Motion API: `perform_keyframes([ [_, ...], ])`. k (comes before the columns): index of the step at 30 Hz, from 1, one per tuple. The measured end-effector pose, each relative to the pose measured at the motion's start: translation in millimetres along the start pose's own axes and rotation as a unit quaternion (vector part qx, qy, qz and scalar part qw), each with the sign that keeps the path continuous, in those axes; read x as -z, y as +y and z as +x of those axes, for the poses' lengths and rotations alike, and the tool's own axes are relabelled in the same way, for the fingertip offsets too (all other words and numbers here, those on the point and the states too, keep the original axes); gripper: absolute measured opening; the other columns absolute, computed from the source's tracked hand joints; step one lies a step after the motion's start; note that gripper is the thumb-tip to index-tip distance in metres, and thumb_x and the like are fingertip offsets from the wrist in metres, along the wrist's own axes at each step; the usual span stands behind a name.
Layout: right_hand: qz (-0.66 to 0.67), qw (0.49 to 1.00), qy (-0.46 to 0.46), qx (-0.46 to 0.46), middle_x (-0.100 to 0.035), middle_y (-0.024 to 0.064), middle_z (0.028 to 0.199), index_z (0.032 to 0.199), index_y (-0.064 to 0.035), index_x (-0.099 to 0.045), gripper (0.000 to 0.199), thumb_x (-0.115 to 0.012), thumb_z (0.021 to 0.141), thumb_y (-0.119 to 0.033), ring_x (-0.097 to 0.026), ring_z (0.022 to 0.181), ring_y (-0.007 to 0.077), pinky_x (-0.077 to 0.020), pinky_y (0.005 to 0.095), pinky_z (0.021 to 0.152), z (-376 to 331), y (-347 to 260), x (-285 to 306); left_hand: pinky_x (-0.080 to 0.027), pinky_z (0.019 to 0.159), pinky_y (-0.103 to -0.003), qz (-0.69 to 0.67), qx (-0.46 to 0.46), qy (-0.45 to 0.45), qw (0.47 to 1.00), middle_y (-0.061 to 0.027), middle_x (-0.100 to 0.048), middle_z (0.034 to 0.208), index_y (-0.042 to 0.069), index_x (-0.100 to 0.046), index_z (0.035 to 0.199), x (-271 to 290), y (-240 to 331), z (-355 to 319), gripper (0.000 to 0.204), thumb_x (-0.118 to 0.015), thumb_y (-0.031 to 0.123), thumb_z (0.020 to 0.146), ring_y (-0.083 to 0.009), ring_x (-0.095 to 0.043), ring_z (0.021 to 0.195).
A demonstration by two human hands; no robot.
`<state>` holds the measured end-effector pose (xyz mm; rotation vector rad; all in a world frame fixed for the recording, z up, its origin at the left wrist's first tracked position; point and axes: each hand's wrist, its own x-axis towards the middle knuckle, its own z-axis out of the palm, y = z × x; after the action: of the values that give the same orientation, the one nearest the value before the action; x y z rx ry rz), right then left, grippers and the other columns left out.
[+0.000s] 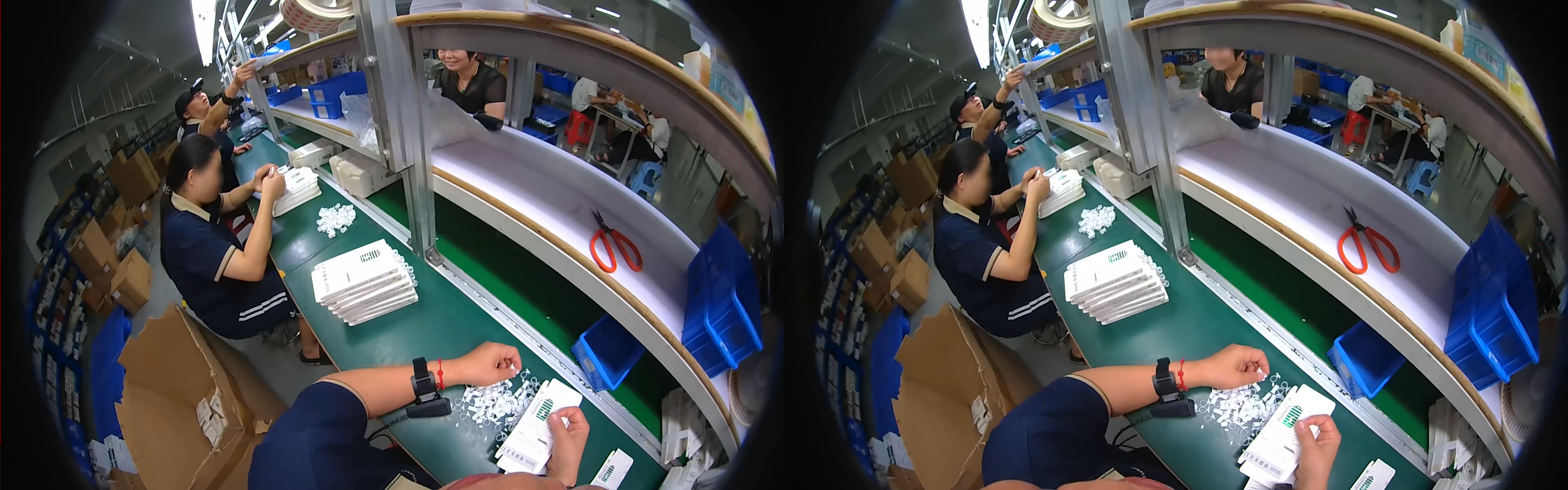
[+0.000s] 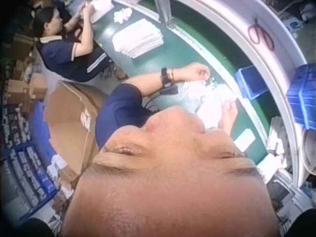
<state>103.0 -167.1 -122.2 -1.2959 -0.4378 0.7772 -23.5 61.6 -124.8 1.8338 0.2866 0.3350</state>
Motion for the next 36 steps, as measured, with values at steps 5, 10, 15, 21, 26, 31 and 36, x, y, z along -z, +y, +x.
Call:
perform_keyframes([
  [5, -0.006, 1.0, 0.002, -0.003, -0.063, 0.0089, 0.083, 0.083, -0.0014, -0.054, 0.008, -0.06, 0.083, 0.004, -0.059, 0.072, 0.0119, -0.0483, 0.0249, 0.069, -9, -12, -12, -0.039, 0.05, -0.021, -0.002, -0.002, -0.002, 1.0, 0.003, -0.053, 0.066, 0.002, -0.06, 0.092, -5, -7, -4, 0.008, -0.063, 0.006, 0.085, -0.0024, -0.048, 0.057],
  [10, -0.022, 1.0, 0.006, 0.005, -0.063, 0.0091, 0.083, 0.083, -0.0015, -0.053, 0.008, -0.06, 0.083, 0.004, -0.059, 0.073, 0.012, -0.0483, 0.0249, 0.069, -5, -5, -6, -0.042, 0.052, -0.022, 0.011, 0.015, -0.028, 0.999, 0.0007, -0.059, 0.07, 0.002, -0.061, 0.091, -1, -4, -2, 0.009, -0.064, 0.005, 0.084, -0.0039, -0.051, 0.058],
  [15, -0.01, 1.0, 0.008, -0.025, -0.064, 0.0088, 0.084, 0.083, -0.002, -0.054, 0.009, -0.061, 0.083, 0.003, -0.059, 0.073, 0.0118, -0.0478, 0.0247, 0.07, -9, -14, -12, -0.042, 0.052, -0.022, 0.018, -0.013, 0.002, 1.0, 0.0004, -0.057, 0.067, 0.002, -0.061, 0.092, -1, -3, -3, 0.009, -0.064, 0.006, 0.084, -0.0045, -0.051, 0.057],
  [21, -0.006, 1.0, -0.003, -0.002, -0.064, 0.0085, 0.084, 0.083, -0.0024, -0.054, 0.01, -0.063, 0.083, 0.001, -0.059, 0.074, 0.0118, -0.0479, 0.0256, 0.071, -4, -2, -1, -0.042, 0.052, -0.023, 0.01, 0.011, -0.009, 1.0, 0.0, -0.057, 0.066, 0.002, -0.061, 0.09, -2, -4, -2, 0.008, -0.064, 0.006, 0.083, -0.0051, -0.051, 0.057],
  [26, -0.001, 1.0, 0.0, -0.008, -0.064, 0.0088, 0.084, 0.083, -0.0021, -0.055, 0.01, -0.063, 0.083, 0.002, -0.059, 0.073, 0.0118, -0.0484, 0.026, 0.07, -3, -5, -4, -0.04, 0.05, -0.021, 0.011, -0.005, 0.001, 1.0, 0.0017, -0.054, 0.065, 0.003, -0.06, 0.09, -2, -3, -1, 0.007, -0.063, 0.007, 0.085, -0.0031, -0.049, 0.056],
  [31, -0.023, 1.0, 0.005, 0.001, -0.064, 0.0098, 0.084, 0.083, -0.0015, -0.055, 0.01, -0.063, 0.083, 0.004, -0.059, 0.072, 0.0126, -0.0488, 0.0265, 0.069, -3, -4, -1, -0.039, 0.049, -0.021, 0.017, -0.007, -0.015, 1.0, 0.0032, -0.055, 0.067, 0.003, -0.06, 0.091, -3, -6, 1, 0.007, -0.062, 0.007, 0.087, -0.0028, -0.048, 0.055],
  [36, -0.036, 0.999, -0.001, 0.027, -0.064, 0.0091, 0.084, 0.081, -0.0013, -0.055, 0.01, -0.064, 0.082, 0.003, -0.058, 0.073, 0.012, -0.0482, 0.0258, 0.07, -4, -6, -6, -0.048, 0.064, -0.025, -0.215, -0.209, 0.061, 0.952, -0.0063, -0.061, 0.087, 0.001, -0.058, 0.093, 41, 59, -17, 0.008, -0.06, 0.007, 0.089, -0.0097, -0.057, 0.076],
])
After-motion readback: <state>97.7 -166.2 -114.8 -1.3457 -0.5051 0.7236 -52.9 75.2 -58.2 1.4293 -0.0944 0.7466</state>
